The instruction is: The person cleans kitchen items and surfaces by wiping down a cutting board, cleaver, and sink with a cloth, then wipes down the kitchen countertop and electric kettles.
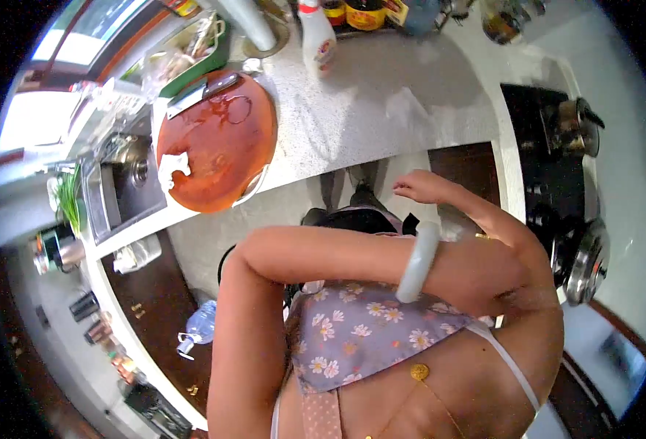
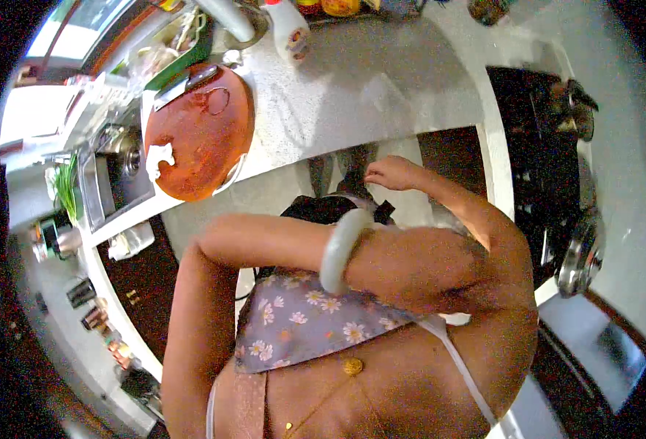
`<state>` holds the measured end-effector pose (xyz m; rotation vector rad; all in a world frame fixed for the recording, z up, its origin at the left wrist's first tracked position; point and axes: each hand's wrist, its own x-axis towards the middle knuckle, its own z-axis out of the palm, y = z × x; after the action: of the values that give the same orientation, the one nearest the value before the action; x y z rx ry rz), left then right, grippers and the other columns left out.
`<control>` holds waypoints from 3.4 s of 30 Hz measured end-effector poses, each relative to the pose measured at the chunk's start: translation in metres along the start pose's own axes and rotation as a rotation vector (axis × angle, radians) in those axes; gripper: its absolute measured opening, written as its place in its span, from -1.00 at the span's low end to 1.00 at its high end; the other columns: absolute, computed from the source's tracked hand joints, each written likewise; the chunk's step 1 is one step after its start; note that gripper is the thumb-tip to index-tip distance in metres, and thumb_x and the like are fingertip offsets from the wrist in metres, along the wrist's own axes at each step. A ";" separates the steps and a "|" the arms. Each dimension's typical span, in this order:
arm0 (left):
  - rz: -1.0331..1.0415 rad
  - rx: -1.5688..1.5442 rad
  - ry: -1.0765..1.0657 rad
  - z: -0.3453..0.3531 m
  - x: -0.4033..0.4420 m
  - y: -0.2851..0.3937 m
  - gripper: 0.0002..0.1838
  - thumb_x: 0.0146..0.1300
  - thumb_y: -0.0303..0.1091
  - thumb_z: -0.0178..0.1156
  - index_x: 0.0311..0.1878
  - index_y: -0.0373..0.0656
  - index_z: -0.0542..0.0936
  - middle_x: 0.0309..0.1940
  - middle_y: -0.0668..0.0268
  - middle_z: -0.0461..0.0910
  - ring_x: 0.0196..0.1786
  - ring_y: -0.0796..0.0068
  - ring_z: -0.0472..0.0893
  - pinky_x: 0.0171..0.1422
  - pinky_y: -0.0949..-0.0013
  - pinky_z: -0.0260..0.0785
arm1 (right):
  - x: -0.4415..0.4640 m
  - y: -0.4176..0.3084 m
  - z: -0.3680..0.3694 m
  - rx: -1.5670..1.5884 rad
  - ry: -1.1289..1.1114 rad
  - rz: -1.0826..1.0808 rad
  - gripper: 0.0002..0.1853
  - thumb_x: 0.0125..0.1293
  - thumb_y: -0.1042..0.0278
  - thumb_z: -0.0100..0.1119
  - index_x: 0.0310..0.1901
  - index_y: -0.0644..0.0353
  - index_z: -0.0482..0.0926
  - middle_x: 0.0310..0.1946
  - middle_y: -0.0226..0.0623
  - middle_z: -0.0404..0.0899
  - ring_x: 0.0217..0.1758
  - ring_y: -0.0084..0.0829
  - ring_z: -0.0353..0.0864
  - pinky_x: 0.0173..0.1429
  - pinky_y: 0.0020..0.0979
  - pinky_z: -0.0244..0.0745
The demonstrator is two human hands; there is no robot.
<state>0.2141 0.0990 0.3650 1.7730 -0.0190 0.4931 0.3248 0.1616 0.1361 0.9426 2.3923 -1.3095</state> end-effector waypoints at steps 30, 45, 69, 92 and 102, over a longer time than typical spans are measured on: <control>-0.493 -0.049 2.307 0.066 -0.438 -0.045 -0.78 0.33 -0.38 0.07 0.00 -0.19 0.53 -0.10 0.40 0.57 -0.04 0.61 0.50 0.05 0.51 0.30 | 0.134 -0.019 -0.071 -0.444 1.030 -0.125 -0.71 0.03 0.46 0.23 -0.13 0.15 0.57 -0.18 -0.19 0.55 -0.04 -0.12 0.48 0.06 -0.15 0.36; -0.871 0.857 1.704 -0.036 -0.602 -0.041 -0.52 0.14 -0.34 0.27 0.16 -0.11 0.47 0.17 -0.03 0.35 0.22 0.06 0.32 0.28 0.13 0.19 | 0.422 -0.229 0.045 -0.419 1.045 0.001 -0.49 0.34 0.27 -0.08 0.23 0.42 0.30 0.32 0.08 0.21 0.43 0.03 0.09 0.49 -0.13 -0.05; -0.880 0.885 1.630 -0.015 -0.618 -0.065 -0.80 -0.07 -0.62 0.17 -0.30 -0.25 0.48 -0.27 0.15 0.47 -0.13 0.11 0.44 0.02 0.17 0.30 | 0.532 -0.342 0.067 -0.744 0.814 -0.294 -0.54 0.43 0.14 -0.30 0.30 -0.03 0.31 0.39 -0.25 0.15 0.43 -0.16 0.14 0.48 -0.14 -0.07; -0.689 0.762 1.830 -0.063 -0.583 -0.054 -0.86 0.07 -0.50 0.23 -0.30 -0.26 0.48 -0.34 0.21 0.43 -0.26 0.29 0.47 -0.16 0.33 0.33 | 0.364 -0.296 0.092 -0.386 0.685 -0.502 -0.69 0.13 0.35 0.15 -0.05 0.04 0.59 0.17 -0.33 0.47 0.22 -0.28 0.45 0.22 -0.28 0.40; -0.719 0.712 1.839 -0.057 -0.573 -0.056 -0.82 0.19 -0.40 0.24 -0.34 -0.26 0.43 -0.43 0.27 0.44 -0.35 0.43 0.44 -0.22 0.40 0.31 | 0.404 -0.240 -0.026 -0.254 1.152 -0.077 -0.82 0.11 0.37 0.21 -0.24 0.16 0.50 -0.26 -0.26 0.49 -0.10 -0.19 0.45 -0.05 -0.15 0.33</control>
<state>-0.3099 0.0266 0.1297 1.1533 2.1492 1.4719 -0.1342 0.2593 0.1053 1.8711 3.2686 -0.4150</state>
